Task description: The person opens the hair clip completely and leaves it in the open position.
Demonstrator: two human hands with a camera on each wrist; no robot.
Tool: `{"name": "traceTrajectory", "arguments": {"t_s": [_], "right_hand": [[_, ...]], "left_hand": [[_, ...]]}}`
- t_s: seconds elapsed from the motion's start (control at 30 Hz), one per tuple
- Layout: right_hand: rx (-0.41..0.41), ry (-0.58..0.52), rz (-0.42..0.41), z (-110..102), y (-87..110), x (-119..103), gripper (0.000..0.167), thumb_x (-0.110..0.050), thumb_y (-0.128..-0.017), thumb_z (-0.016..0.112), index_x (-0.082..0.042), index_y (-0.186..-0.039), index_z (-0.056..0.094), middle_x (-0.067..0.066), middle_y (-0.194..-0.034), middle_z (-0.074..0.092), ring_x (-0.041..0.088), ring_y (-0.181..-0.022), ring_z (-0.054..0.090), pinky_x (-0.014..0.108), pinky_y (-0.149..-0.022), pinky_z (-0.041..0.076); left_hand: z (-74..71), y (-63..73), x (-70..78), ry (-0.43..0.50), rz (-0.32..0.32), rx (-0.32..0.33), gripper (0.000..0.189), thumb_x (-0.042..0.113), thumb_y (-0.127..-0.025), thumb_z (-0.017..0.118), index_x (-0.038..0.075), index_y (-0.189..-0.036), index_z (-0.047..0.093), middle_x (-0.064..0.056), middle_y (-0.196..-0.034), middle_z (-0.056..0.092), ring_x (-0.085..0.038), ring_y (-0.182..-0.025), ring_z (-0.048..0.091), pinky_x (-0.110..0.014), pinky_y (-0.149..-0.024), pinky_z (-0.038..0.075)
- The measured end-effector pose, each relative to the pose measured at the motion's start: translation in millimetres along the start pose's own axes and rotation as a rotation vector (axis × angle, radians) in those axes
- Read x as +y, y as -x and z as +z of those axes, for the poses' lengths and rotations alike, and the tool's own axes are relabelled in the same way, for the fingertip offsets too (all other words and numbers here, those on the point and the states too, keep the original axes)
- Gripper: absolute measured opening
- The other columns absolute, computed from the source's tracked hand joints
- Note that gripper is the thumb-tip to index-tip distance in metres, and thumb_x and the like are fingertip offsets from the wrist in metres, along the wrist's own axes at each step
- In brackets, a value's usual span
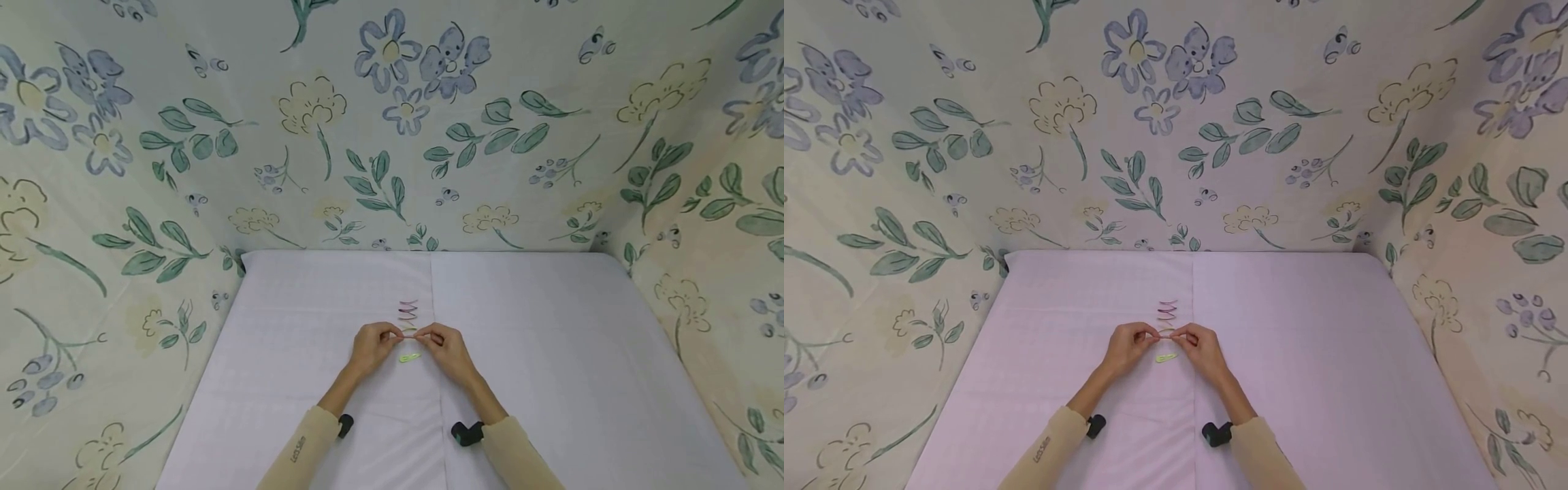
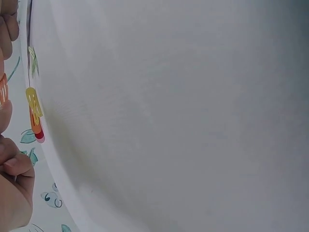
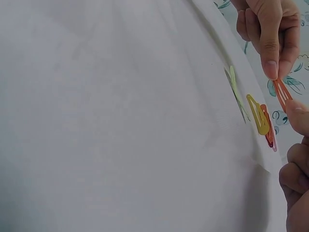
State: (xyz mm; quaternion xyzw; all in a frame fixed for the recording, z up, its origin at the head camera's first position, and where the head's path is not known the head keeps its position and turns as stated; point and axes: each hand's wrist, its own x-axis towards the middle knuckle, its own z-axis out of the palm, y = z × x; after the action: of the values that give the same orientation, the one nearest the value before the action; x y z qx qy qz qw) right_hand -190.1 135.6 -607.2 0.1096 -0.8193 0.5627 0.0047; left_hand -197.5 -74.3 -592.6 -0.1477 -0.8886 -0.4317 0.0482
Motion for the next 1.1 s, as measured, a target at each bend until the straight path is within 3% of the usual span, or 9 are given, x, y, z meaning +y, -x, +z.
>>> {"name": "traceTrajectory", "arguments": {"t_s": [0.4,0.73,1.1], "right_hand": [[0.003,-0.041,-0.011,1.2,0.3,1.8,0.005,-0.013,-0.094,0.076,-0.014,-0.096,0.08,-0.003,-0.057,0.032,0.0,-0.05,0.026,0.017,-0.05,0.027],[0.028,-0.031,-0.021,1.7,1.3,3.9,0.005,-0.014,-0.093,0.078,-0.015,-0.096,0.081,-0.004,-0.058,0.033,0.0,-0.052,0.026,0.017,-0.052,0.027],[0.06,-0.034,-0.028,3.1,4.1,11.3,0.007,-0.015,-0.09,0.081,-0.012,-0.096,0.082,-0.008,-0.057,0.034,-0.001,-0.051,0.029,0.018,-0.049,0.028]], "left_hand": [[-3.4,-4.3,-4.7,0.062,0.025,-0.015,0.005,0.013,-0.088,0.082,0.011,-0.085,0.079,0.007,-0.057,0.036,0.0,-0.052,0.029,-0.017,-0.053,0.029],[-5.4,-5.7,-5.8,0.072,0.004,-0.043,0.007,0.014,-0.087,0.083,0.007,-0.086,0.08,0.008,-0.056,0.036,-0.001,-0.051,0.03,-0.017,-0.053,0.03],[-4.4,-3.1,-6.8,0.031,-0.007,-0.02,0.008,0.016,-0.083,0.087,0.009,-0.085,0.082,0.005,-0.058,0.05,0.0,-0.055,0.036,-0.017,-0.054,0.032]]}}
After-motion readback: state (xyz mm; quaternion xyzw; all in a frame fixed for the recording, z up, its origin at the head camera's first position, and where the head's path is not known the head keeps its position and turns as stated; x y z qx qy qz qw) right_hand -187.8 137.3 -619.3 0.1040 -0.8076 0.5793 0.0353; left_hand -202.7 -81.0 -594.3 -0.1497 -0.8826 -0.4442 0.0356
